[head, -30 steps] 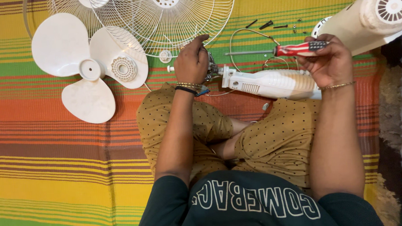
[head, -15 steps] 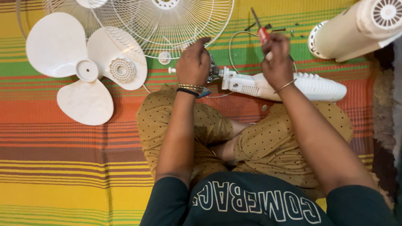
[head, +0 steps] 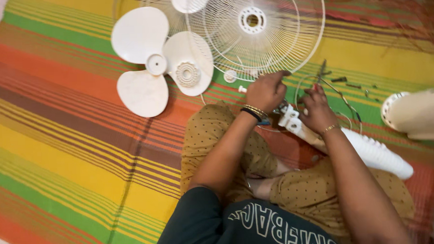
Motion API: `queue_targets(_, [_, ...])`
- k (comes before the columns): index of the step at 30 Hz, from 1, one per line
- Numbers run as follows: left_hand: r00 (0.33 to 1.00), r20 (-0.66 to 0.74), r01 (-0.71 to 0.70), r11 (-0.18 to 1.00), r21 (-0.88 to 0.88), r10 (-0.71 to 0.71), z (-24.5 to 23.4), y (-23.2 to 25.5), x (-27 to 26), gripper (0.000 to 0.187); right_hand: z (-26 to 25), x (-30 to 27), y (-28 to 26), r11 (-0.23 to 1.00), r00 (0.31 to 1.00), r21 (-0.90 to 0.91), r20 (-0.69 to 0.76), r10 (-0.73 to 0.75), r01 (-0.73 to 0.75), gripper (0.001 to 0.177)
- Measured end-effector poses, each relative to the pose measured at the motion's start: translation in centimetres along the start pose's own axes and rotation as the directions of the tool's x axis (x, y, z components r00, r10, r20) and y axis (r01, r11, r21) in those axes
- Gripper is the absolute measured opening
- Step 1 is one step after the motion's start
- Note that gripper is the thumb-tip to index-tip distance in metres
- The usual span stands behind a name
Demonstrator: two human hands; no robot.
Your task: The person sits on a mat and works on a disassembled electric fan motor. They use a screwdriver to tighten screws on the motor housing and adjust internal components while handling the motor and wires.
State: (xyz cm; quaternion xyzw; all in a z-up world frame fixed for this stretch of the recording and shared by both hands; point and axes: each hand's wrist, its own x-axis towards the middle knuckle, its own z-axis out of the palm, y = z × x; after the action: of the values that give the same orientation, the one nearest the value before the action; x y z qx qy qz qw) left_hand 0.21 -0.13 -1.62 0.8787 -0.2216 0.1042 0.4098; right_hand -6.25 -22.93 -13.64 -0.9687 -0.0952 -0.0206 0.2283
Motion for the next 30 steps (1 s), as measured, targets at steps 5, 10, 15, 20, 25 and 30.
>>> queue_targets(5, [0.994,0.067,0.082,0.995,0.052,-0.085,-0.1,0.3,0.1,0.034,-1.0,0.6,1.4,0.997,0.991,0.065,0.118,-0.060,0.052,0.051])
queue_targets(10, [0.994,0.073,0.074,0.996,0.045,-0.077,-0.3,0.7,0.1,0.033,-4.1,0.8,-2.1,0.911,0.977,0.356,0.034,0.212,-0.210,0.043])
queue_targets(15, [0.998,0.039,0.050,0.997,0.066,-0.053,-0.1,0.6,0.0,0.032,-5.3,0.3,-9.7,0.621,0.979,0.779,-0.044,0.201,-0.093,0.042])
queue_targets(20, [0.995,0.059,0.073,0.994,0.078,-0.078,0.2,0.4,0.0,0.033,-5.1,0.1,-11.8,0.656,0.962,0.750,-0.110,0.251,-0.086,0.046])
queue_targets(25, [0.996,0.044,0.070,0.995,0.075,-0.073,0.1,0.6,0.0,0.033,-2.6,0.1,-11.0,0.487,0.937,0.872,-0.133,0.323,-0.044,0.039])
queue_targets(30, [0.995,0.054,0.082,0.995,0.061,-0.085,0.3,0.6,-0.1,0.035,-1.1,-0.3,-9.8,0.444,0.930,0.895,-0.142,0.338,-0.025,0.031])
